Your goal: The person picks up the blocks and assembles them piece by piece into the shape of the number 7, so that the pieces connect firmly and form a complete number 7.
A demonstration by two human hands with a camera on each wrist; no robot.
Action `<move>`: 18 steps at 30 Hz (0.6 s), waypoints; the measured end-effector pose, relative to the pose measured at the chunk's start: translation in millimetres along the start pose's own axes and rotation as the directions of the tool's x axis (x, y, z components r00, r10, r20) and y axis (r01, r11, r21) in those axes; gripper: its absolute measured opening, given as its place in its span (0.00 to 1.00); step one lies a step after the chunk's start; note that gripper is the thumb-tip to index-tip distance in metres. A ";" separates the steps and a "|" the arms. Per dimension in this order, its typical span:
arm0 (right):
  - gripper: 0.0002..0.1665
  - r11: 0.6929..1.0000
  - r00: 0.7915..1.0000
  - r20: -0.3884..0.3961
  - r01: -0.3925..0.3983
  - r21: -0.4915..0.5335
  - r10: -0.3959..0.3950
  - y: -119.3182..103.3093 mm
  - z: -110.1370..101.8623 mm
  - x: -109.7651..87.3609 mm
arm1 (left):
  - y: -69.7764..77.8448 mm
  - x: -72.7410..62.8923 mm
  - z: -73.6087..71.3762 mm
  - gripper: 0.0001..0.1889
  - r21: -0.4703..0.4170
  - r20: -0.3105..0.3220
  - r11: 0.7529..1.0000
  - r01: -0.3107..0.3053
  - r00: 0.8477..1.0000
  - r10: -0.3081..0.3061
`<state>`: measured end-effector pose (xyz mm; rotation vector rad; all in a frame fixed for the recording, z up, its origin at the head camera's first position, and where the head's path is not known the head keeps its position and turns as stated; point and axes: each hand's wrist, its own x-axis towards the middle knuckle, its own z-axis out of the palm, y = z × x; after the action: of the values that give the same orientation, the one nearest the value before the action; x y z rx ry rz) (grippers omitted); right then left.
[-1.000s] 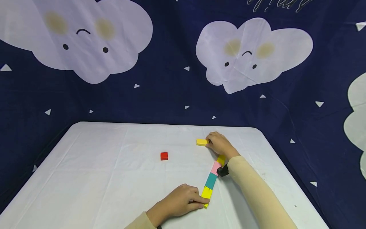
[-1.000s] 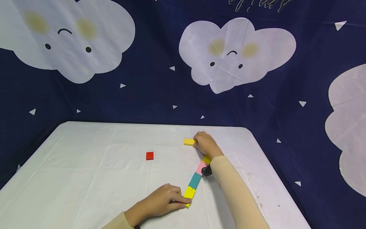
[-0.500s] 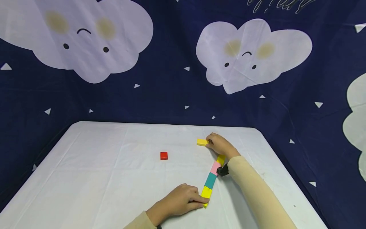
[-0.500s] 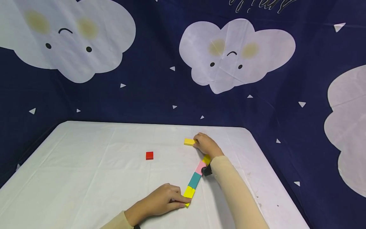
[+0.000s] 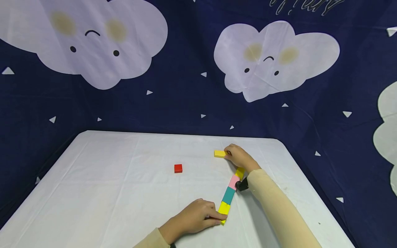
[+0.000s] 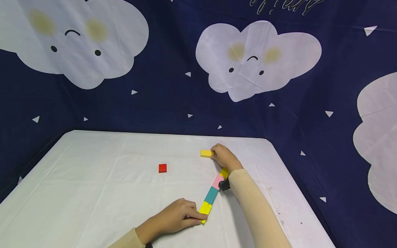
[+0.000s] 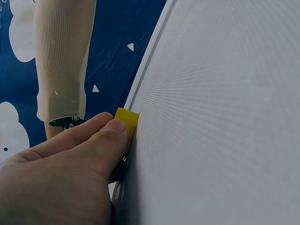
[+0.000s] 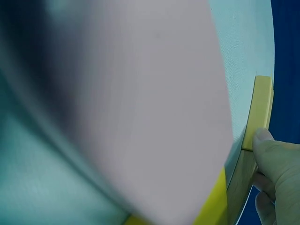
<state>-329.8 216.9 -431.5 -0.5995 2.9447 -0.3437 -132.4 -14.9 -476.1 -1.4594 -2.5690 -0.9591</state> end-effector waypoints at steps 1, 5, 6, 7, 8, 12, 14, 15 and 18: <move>0.17 1.000 1.000 0.000 -0.003 0.000 0.003 -0.4 -0.1 0.1 | 0.2 0.0 -0.4 0.14 -0.005 0.004 1.000 0.005 1.000 -0.005; 0.18 1.000 1.000 0.005 -0.011 -0.006 0.011 -1.2 -0.6 0.7 | 0.9 -0.1 -1.6 0.14 -0.016 0.016 1.000 0.020 1.000 -0.020; 0.18 1.000 1.000 0.007 -0.014 -0.006 0.014 -1.1 -0.8 1.0 | 0.9 -0.1 -1.7 0.14 -0.016 0.018 1.000 0.022 1.000 -0.022; 0.18 1.000 1.000 0.008 -0.016 -0.007 0.016 -1.0 -0.9 1.4 | 0.8 -0.2 -1.7 0.14 -0.018 0.019 1.000 0.024 1.000 -0.024; 0.18 1.000 1.000 0.009 -0.016 -0.009 0.016 -0.8 -1.1 1.7 | 0.7 -0.3 -1.6 0.14 -0.016 0.019 1.000 0.024 1.000 -0.023; 0.18 1.000 1.000 0.011 -0.017 -0.013 0.017 -0.1 -1.6 2.3 | -0.5 -0.1 -0.6 0.14 -0.014 0.014 1.000 0.018 1.000 -0.017; 0.17 1.000 1.000 0.011 -0.008 -0.022 0.008 0.1 -1.9 2.0 | -1.0 -0.1 -0.1 0.14 -0.012 0.010 1.000 0.011 1.000 -0.011; 0.17 1.000 1.000 0.007 -0.003 -0.030 0.003 0.0 -2.0 1.6 | -1.4 -0.2 0.2 0.14 -0.013 0.009 1.000 0.010 1.000 -0.010; 0.21 0.997 0.999 -0.023 0.032 -0.070 -0.034 -1.0 -2.1 0.4 | -1.9 -0.4 0.3 0.14 -0.013 0.007 1.000 0.005 1.000 -0.005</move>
<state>-330.2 216.2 -429.2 -0.6574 2.9841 -0.2544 -133.7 -15.8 -477.4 -1.4631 -2.5778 -0.9744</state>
